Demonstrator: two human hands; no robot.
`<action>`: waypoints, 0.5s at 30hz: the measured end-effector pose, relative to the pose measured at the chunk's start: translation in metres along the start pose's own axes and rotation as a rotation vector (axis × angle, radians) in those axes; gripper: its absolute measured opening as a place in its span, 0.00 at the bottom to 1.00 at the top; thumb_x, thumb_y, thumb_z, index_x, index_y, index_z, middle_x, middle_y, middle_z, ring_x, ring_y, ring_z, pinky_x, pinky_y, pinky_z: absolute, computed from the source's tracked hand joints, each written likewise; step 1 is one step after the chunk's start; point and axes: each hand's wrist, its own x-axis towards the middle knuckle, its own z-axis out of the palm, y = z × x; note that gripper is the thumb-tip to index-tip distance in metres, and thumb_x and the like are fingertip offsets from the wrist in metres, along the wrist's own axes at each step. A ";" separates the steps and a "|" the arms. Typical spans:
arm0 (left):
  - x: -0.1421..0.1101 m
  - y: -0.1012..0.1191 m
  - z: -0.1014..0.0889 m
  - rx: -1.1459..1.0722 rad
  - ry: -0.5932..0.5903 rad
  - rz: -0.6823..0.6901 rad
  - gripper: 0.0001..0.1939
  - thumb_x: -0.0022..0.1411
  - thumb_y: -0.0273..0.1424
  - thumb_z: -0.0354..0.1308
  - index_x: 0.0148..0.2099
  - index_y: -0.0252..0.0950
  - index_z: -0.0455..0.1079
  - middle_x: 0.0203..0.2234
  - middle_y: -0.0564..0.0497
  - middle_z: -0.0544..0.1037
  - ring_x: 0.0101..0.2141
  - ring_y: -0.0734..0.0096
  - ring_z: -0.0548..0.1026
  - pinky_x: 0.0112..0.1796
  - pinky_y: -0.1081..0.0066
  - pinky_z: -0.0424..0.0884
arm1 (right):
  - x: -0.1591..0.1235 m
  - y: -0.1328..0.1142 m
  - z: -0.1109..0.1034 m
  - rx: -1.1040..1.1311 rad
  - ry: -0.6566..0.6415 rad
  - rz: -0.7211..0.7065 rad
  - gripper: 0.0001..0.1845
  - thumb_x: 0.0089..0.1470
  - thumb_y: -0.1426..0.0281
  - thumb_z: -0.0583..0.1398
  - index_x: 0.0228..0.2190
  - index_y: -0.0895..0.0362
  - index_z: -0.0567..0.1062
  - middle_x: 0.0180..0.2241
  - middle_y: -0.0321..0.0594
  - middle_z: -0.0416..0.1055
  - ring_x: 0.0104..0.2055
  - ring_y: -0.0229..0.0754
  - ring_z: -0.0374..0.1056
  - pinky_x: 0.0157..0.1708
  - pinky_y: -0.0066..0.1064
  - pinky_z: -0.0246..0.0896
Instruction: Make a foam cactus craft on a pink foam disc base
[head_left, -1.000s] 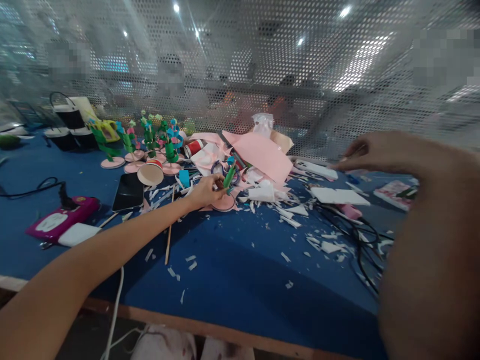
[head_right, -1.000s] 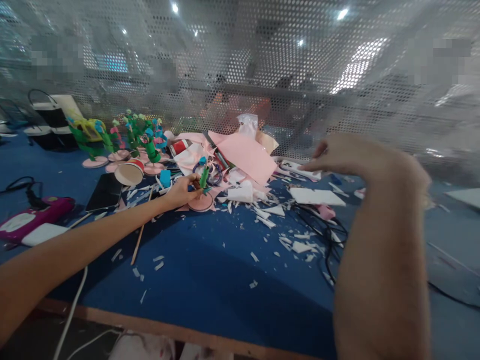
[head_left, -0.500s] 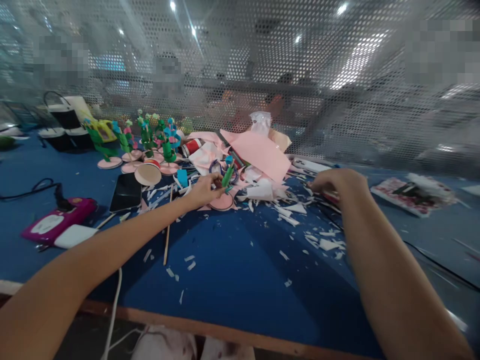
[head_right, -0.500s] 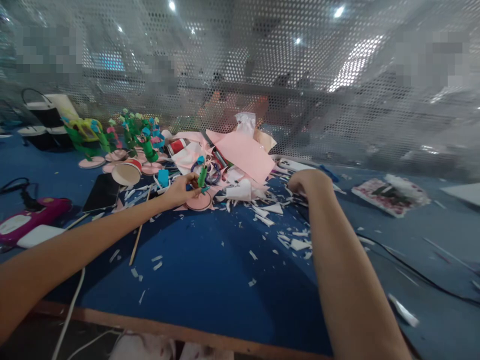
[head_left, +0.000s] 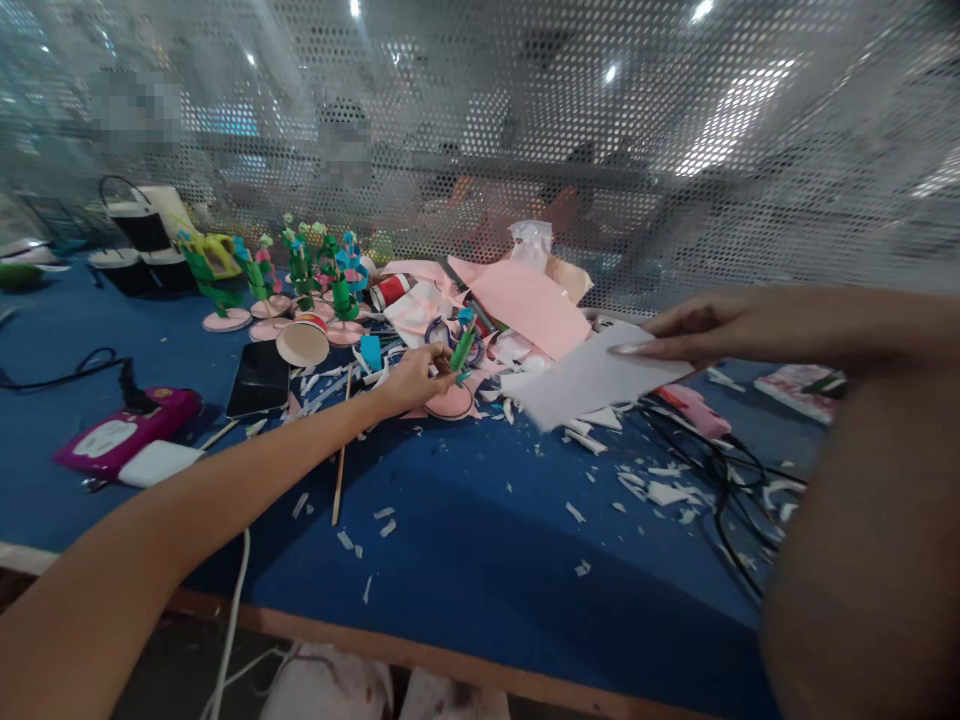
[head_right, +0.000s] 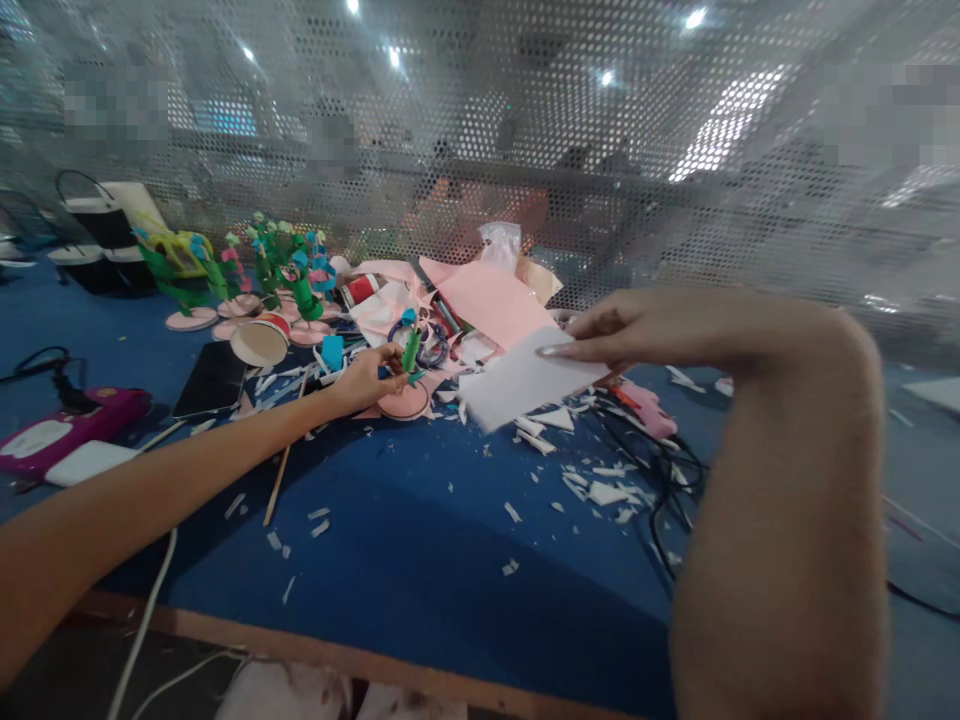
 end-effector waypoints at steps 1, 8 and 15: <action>0.000 0.000 0.000 -0.002 -0.001 -0.002 0.06 0.51 0.28 0.59 0.32 0.35 0.64 0.21 0.55 0.74 0.25 0.72 0.72 0.31 0.72 0.67 | -0.003 -0.007 0.000 0.042 -0.022 -0.056 0.33 0.31 0.35 0.58 0.24 0.51 0.74 0.34 0.41 0.75 0.40 0.52 0.69 0.40 0.41 0.66; -0.002 -0.002 0.000 0.028 0.018 0.034 0.05 0.51 0.26 0.57 0.30 0.35 0.63 0.21 0.55 0.73 0.27 0.72 0.73 0.31 0.73 0.67 | 0.018 0.016 0.003 0.078 -0.046 0.236 0.24 0.49 0.49 0.54 0.26 0.56 0.74 0.31 0.46 0.75 0.32 0.44 0.70 0.36 0.35 0.66; 0.000 -0.002 0.000 0.004 0.011 0.005 0.06 0.50 0.24 0.57 0.32 0.35 0.63 0.23 0.54 0.74 0.27 0.72 0.73 0.31 0.73 0.68 | 0.004 -0.012 0.002 0.146 -0.077 -0.154 0.32 0.41 0.39 0.56 0.32 0.52 0.76 0.34 0.42 0.75 0.37 0.46 0.70 0.39 0.34 0.65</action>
